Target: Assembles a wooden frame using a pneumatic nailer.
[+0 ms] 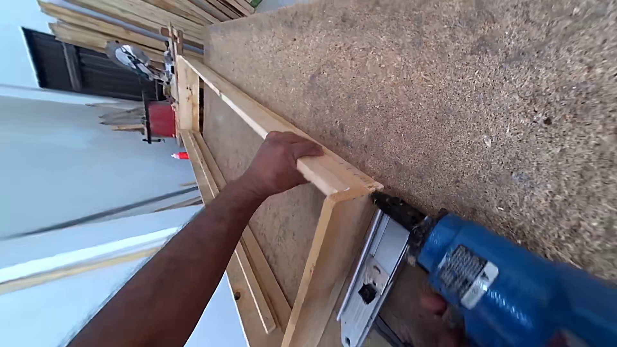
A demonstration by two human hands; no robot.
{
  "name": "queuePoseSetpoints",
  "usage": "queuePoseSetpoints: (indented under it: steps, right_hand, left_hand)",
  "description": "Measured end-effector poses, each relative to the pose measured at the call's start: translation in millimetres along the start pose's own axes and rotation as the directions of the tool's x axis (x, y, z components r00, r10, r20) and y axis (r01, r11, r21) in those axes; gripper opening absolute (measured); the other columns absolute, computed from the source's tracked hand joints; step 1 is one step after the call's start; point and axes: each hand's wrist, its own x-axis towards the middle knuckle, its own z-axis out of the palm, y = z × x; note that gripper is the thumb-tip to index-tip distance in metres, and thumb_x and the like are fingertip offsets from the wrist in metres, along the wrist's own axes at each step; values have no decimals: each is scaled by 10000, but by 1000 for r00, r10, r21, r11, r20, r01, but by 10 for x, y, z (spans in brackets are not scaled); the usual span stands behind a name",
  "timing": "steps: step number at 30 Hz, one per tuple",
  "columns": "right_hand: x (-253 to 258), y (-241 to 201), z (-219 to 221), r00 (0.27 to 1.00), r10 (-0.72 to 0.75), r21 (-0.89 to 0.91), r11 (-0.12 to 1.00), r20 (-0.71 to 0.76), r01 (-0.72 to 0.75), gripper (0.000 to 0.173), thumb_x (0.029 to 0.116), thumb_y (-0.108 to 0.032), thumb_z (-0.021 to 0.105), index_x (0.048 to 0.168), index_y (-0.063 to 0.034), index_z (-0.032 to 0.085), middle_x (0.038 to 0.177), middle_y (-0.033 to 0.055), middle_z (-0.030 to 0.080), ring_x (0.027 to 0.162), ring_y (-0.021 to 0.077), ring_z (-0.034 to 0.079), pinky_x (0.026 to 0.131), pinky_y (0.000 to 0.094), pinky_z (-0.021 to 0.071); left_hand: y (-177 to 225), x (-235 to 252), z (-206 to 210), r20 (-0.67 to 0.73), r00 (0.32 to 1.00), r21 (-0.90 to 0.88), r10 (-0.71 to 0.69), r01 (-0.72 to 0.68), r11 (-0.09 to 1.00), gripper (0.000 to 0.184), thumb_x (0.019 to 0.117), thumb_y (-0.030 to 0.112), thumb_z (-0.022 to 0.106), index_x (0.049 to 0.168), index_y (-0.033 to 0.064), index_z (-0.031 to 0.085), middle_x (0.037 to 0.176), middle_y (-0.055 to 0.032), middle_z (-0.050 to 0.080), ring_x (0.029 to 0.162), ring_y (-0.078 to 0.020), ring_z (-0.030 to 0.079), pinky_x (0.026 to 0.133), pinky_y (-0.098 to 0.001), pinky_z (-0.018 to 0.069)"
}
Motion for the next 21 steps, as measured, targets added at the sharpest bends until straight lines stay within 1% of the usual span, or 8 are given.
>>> queuePoseSetpoints:
  steps: [2, 3, 5, 7, 11, 14, 18, 21]
  right_hand:
    - [1, 26, -50, 999, -40, 31, 999, -14, 41, 407, 952, -211, 644, 1346, -111, 639, 964, 19, 723, 705, 123, 658, 708, 365, 591]
    - [7, 17, -49, 998, -62, 41, 997, -30, 63, 391, 945, -180, 644, 1332, -120, 656, 992, 52, 732, 676, 143, 658, 683, 375, 591]
    - [26, -21, -36, 992, -106, 58, 992, -74, 111, 366, 912, -125, 645, 1278, -122, 660, 1248, 162, 702, 661, 183, 670, 621, 365, 587]
    - [41, -103, -42, 989, -113, 40, 992, -100, 118, 371, 883, -139, 669, 1249, -80, 668, 1244, 206, 689, 619, 199, 670, 576, 364, 598]
    - [-252, -165, 67, 982, -107, -25, 994, -153, 105, 339, 876, -129, 610, 1198, -40, 660, 1139, 196, 701, 594, 178, 647, 561, 347, 595]
    - [-757, 156, 165, 963, -158, -42, 987, -217, 153, 306, 878, -115, 575, 1161, -31, 658, 1063, 172, 709, 569, 174, 641, 535, 347, 596]
    - [-1444, 831, 193, 960, -193, -45, 981, -203, 187, 275, 916, -143, 555, 1154, -67, 669, 1059, 149, 719, 590, 174, 654, 535, 347, 594]
    - [-1857, 1425, 328, 975, -77, -117, 992, -208, 54, 328, 960, -197, 462, 1173, -91, 688, 814, 66, 707, 568, 146, 650, 560, 340, 607]
  left_hand:
    - [64, -33, 19, -8, 996, 40, -89, 90, 995, 470, 727, 280, 867, 1161, 138, 757, 1255, -110, 711, 1210, -367, 632, 1066, -659, 415]
    - [137, -64, 24, -17, 984, 70, -179, 180, 981, 601, 718, 288, 898, 1269, 145, 707, 1389, -122, 637, 1316, -377, 560, 1120, -671, 360]
    - [409, -173, -18, -45, 929, 83, -367, 370, 925, 899, 738, 255, 919, 1519, 155, 485, 1629, -188, 358, 1499, -445, 325, 1170, -745, 233]
    - [778, -520, -117, -123, 870, -30, -477, 477, 878, 846, 861, 160, 796, 1593, 184, 373, 1699, -160, 219, 1550, -438, 214, 1190, -733, 202]
    - [1483, -2207, -26, -261, 804, -343, -534, 440, 830, 500, 1036, 250, 592, 1523, 183, 501, 1604, -57, 442, 1479, -301, 417, 1175, -578, 393]
    - [1734, -3799, 787, -329, 734, -435, -594, 441, 785, 475, 1012, 456, 516, 1366, 173, 659, 1486, -33, 580, 1363, -243, 561, 1089, -545, 494]
    - [2091, -5477, 1691, -157, 592, -603, -790, 576, 552, 412, 983, 410, 575, 1240, 128, 730, 1393, -73, 650, 1286, -264, 624, 1055, -551, 515]
    - [2483, -6522, 1810, 50, 462, -648, -886, 689, 323, 306, 1023, 275, 619, 1275, 127, 709, 1344, -62, 678, 1231, -269, 652, 1045, -589, 513]
